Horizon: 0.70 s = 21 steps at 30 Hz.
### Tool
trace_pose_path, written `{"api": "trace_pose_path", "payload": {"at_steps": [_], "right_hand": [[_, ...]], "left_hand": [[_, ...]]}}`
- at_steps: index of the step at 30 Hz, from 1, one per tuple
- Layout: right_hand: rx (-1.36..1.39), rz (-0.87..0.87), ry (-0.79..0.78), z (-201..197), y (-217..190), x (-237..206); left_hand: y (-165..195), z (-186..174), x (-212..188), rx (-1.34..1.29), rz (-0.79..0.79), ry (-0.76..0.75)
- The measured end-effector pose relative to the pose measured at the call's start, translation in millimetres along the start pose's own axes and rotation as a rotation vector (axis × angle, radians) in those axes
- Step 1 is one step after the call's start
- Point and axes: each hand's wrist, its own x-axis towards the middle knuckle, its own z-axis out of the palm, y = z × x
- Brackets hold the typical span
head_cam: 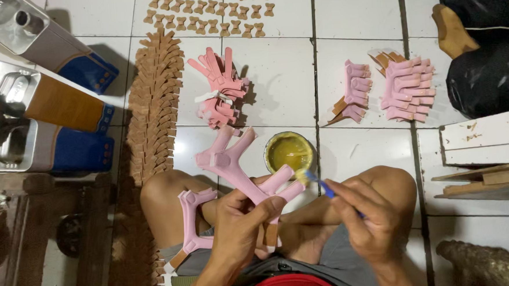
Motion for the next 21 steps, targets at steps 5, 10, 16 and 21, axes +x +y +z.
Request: {"api": "trace_pose_path", "payload": {"at_steps": [5,10,16,21], "right_hand": [[-0.072,0.146,-0.016,9.5,-21.5,24.6],[-0.111,0.112,-0.034,-0.2,-25.8,22.3],[-0.138,0.331,0.090,2.4,-9.8,26.1],[-0.036,0.191,0.123,-4.4,-15.9,7.6]], "left_hand": [[1.5,-0.3,-2.5,-0.063,0.000,-0.003],[0.8,3.0,-2.2,-0.124,0.027,-0.040],[8.0,2.4,-4.0,-0.236,-0.081,0.131],[2.3,4.0,0.6,-0.048,0.204,0.078]]}}
